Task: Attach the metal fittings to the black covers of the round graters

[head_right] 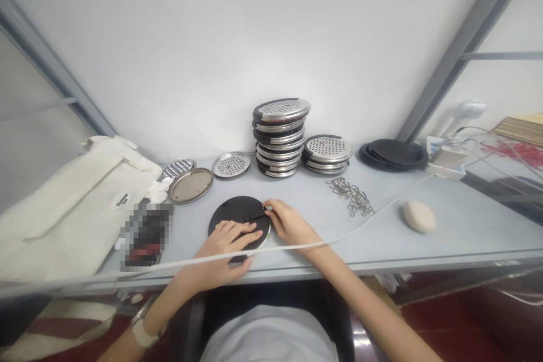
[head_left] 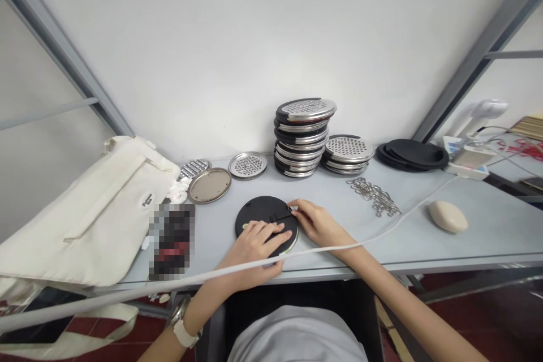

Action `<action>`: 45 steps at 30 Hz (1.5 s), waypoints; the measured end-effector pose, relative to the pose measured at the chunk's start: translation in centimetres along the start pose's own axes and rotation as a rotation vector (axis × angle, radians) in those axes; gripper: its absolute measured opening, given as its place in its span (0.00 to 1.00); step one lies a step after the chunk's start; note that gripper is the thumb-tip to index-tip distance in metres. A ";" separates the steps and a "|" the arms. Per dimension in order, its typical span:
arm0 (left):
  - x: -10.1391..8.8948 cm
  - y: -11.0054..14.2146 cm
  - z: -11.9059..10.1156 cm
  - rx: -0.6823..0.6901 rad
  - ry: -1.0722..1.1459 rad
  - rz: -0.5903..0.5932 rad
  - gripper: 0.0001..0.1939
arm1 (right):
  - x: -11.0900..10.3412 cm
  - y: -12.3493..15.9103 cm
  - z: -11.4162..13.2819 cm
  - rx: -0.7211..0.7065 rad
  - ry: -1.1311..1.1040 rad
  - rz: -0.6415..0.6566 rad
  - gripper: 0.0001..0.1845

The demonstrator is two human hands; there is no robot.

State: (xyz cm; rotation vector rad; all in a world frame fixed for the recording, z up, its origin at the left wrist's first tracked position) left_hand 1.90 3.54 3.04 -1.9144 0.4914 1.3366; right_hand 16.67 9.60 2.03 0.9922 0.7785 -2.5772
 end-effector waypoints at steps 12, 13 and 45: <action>0.0 0.0 0.0 -0.006 0.016 0.021 0.23 | -0.1 0.0 -0.6 0.098 -0.063 0.021 0.12; 0.1 0.0 0.0 -0.006 0.018 0.021 0.23 | 0.0 0.0 -0.6 0.099 -0.062 0.023 0.12; -0.1 0.0 -0.1 0.007 -0.008 -0.006 0.24 | -0.2 0.0 0.1 0.005 0.002 -0.034 0.16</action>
Point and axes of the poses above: each hand's wrist, its own y-axis away from the middle knuckle, its own x-axis out of the palm, z = x × y, the point moved 6 cm from there along -y, towards the middle knuckle, and after that the axes turned 2 degrees about y, right-handed, at the moved point
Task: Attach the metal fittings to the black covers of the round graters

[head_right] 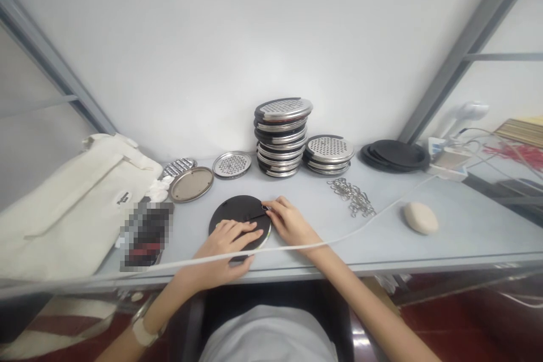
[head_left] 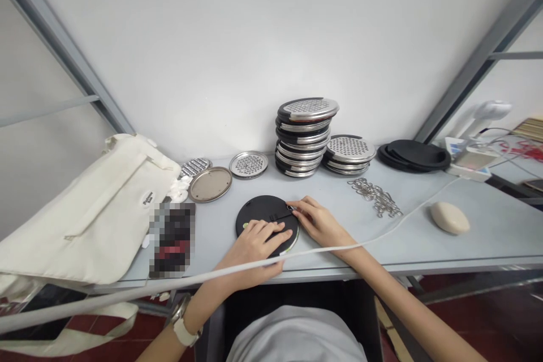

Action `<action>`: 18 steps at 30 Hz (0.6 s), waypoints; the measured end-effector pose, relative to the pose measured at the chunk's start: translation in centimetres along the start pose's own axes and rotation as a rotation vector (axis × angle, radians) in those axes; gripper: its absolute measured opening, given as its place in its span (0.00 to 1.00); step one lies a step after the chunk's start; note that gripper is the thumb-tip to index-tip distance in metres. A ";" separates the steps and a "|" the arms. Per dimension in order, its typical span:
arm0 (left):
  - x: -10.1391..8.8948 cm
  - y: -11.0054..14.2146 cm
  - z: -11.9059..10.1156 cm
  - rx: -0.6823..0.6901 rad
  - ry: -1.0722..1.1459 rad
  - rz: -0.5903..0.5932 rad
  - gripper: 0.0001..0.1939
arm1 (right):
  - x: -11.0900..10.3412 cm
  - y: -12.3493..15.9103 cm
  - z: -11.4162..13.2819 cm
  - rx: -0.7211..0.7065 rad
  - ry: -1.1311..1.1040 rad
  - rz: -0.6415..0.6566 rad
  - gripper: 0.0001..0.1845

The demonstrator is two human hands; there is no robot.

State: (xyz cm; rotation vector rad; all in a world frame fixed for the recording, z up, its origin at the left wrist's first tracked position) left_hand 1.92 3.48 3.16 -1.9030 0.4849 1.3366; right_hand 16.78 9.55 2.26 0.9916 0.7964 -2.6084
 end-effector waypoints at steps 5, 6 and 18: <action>0.1 0.0 0.1 -0.002 0.001 0.002 0.24 | 0.2 0.0 -0.1 -0.006 0.012 0.009 0.15; 0.1 0.0 0.1 -0.005 0.001 0.004 0.24 | 0.2 0.0 -0.1 -0.008 0.016 0.012 0.15; 0.2 0.0 0.1 -0.009 0.021 0.028 0.24 | 0.2 -0.1 -0.1 -0.025 0.057 0.038 0.14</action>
Point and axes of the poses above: each hand's wrist, its own y-axis away from the middle knuckle, its own x-axis out of the palm, z = x × y, the point moved 6 cm from there along -y, towards the middle knuckle, and after that the axes turned 2 degrees about y, right-handed, at the moved point
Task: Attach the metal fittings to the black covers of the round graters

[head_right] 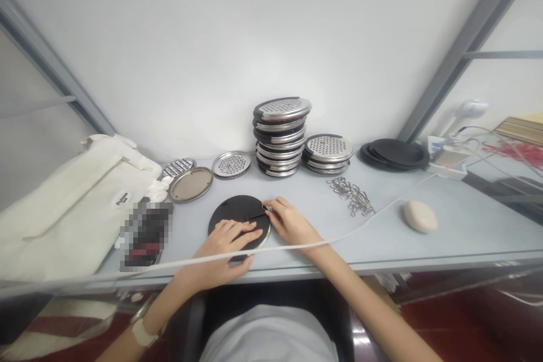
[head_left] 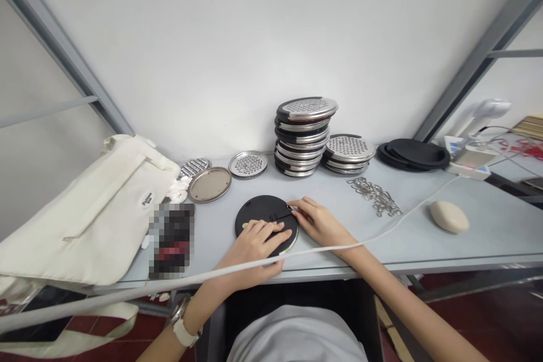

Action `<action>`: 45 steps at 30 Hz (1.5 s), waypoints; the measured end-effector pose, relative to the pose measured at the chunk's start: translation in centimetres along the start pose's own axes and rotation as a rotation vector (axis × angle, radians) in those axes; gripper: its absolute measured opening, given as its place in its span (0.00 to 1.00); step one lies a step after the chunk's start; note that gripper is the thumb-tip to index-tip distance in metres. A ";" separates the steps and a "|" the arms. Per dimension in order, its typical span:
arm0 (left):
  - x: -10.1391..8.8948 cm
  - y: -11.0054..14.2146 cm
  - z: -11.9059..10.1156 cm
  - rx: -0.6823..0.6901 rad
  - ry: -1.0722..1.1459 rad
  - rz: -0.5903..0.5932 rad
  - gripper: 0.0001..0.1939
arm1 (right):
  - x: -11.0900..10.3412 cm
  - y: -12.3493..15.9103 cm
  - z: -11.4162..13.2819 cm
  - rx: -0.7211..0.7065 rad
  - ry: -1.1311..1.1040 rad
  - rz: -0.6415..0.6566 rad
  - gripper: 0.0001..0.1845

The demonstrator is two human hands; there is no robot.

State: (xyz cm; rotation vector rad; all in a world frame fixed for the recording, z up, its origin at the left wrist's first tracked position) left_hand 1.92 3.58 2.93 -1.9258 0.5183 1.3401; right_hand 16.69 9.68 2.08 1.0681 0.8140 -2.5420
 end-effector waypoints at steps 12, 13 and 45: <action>0.0 0.0 0.0 0.002 -0.006 -0.005 0.24 | 0.0 0.0 -0.3 0.021 -0.012 0.011 0.15; 0.0 0.0 0.0 0.004 -0.008 -0.007 0.23 | 0.1 0.0 -0.4 0.015 -0.013 0.009 0.15; 0.1 0.1 0.1 -0.005 -0.014 -0.008 0.24 | -0.2 -0.1 0.2 0.008 -0.025 -0.007 0.14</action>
Point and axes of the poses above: each hand's wrist, its own y-axis away from the middle knuckle, its own x-axis out of the palm, z = x × y, the point moved 6 cm from there along -y, towards the middle knuckle, and after that the axes turned 2 degrees about y, right-handed, at the moved point
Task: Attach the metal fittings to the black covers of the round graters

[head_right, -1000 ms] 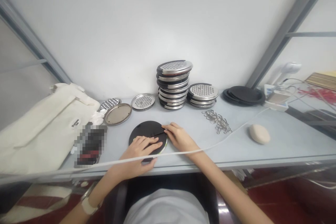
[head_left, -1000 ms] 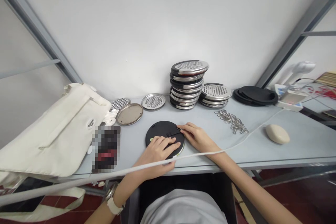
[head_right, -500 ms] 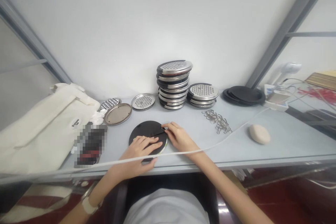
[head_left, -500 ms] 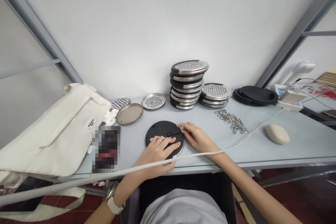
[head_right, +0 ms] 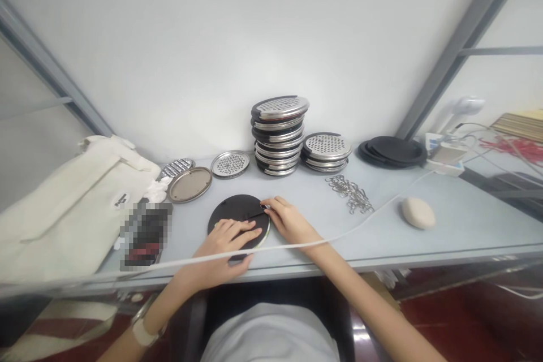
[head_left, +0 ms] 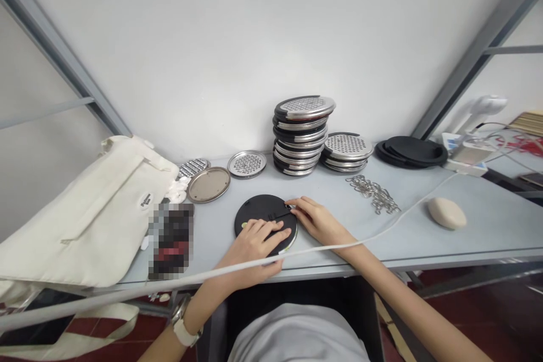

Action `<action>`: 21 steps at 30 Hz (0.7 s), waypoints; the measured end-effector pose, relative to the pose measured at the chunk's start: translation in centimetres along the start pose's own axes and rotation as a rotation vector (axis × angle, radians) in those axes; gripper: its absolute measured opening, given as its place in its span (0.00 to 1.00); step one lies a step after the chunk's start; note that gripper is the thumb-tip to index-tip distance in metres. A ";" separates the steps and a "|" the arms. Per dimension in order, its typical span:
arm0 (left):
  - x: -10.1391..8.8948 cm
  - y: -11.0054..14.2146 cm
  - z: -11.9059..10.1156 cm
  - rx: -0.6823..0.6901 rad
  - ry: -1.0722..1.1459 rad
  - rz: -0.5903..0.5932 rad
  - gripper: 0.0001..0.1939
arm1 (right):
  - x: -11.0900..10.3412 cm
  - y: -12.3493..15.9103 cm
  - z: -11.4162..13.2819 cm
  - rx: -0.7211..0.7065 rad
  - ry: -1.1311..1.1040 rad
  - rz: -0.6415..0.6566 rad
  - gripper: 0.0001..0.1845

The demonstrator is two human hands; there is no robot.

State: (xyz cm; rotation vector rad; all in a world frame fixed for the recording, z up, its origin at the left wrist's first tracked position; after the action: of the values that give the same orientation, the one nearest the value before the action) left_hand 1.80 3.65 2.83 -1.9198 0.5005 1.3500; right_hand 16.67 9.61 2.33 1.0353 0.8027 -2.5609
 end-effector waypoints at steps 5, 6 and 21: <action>0.1 0.0 0.0 -0.004 0.008 0.012 0.25 | 0.0 0.0 0.0 0.006 0.000 -0.009 0.14; 0.1 0.0 0.0 -0.003 0.009 0.011 0.24 | 0.0 0.0 -0.1 0.006 -0.003 -0.011 0.14; -0.2 -0.1 -0.2 0.005 -0.012 -0.006 0.24 | 0.0 0.0 -0.2 -0.020 0.005 -0.005 0.13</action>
State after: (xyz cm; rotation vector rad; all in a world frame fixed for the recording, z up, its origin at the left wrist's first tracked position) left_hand 1.96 3.57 3.05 -1.9063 0.4918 1.3549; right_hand 16.80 9.74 2.26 1.0354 0.8321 -2.5504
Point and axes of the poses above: each hand's wrist, its own y-axis away from the middle knuckle, its own x-axis out of the palm, z = x × y, the point moved 6 cm from there along -y, towards the middle knuckle, and after that the axes turned 2 degrees about y, right-handed, at the moved point
